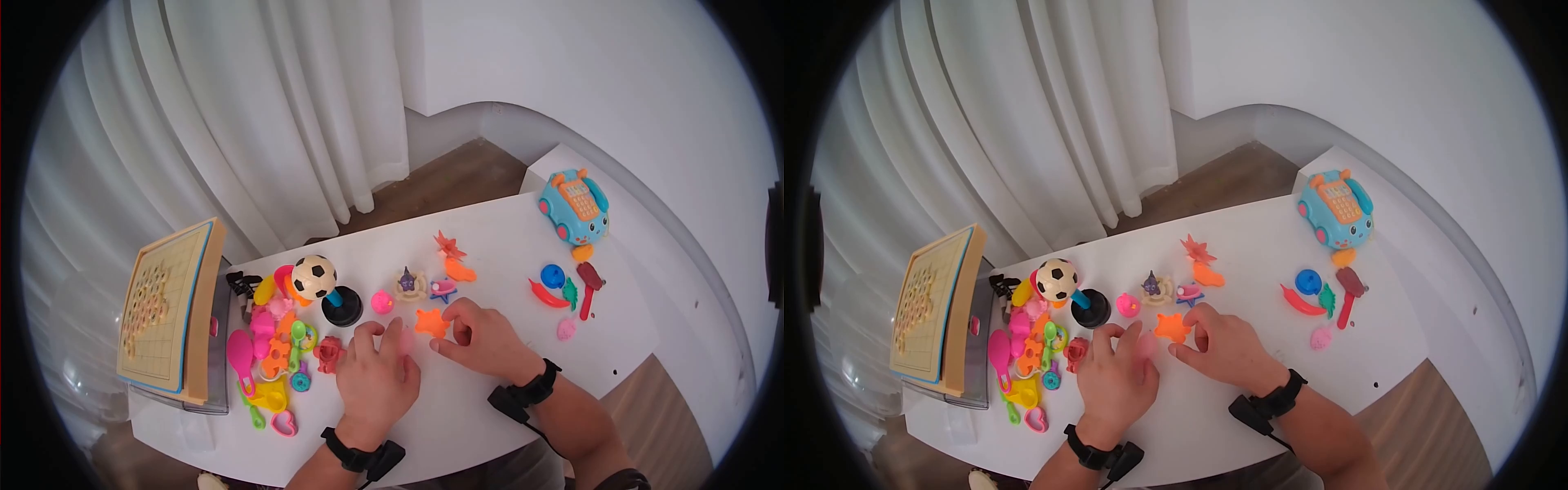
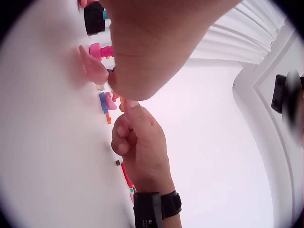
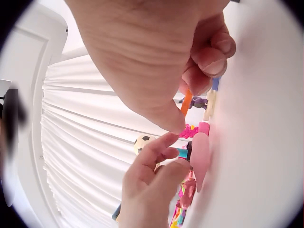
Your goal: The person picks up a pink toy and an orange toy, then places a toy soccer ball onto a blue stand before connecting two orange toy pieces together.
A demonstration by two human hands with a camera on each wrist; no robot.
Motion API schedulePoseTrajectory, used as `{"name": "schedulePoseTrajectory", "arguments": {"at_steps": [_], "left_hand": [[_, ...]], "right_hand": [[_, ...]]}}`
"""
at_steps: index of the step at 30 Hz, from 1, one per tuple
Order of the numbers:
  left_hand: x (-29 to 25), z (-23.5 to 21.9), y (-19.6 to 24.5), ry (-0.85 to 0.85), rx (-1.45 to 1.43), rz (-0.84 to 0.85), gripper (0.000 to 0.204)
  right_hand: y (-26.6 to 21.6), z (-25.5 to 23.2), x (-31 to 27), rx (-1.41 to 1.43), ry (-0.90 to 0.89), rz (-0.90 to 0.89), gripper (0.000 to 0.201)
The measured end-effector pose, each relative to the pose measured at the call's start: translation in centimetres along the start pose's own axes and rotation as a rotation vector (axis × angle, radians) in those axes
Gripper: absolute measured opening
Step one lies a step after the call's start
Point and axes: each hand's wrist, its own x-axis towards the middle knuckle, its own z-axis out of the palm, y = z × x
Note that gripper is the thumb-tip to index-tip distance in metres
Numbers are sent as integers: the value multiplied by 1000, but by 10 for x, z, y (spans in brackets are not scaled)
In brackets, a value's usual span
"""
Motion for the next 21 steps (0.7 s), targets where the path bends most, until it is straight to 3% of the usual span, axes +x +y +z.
{"name": "schedulePoseTrajectory", "arguments": {"at_steps": [7,9,10,12,15,17,21], "left_hand": [[-7,9,-6,40,-388,-97,29],[-11,15,-11,-141,-723,-300,25],[-13,18,-13,-143,-721,-299,25],[-14,24,-12,-82,-1013,-339,21],[-14,22,-8,16,-823,-261,18],[-15,19,-3,23,-802,-278,19],[-14,18,-6,20,-702,-261,19]], "right_hand": [[-13,10,-12,134,68,-137,47],[-20,12,-16,157,42,-155,47],[-21,13,-17,149,34,-185,45],[-25,11,-19,140,32,-208,43],[-25,8,-18,178,-29,-229,39],[-18,11,-14,216,185,-341,44],[-26,4,-12,172,297,-455,55]]}}
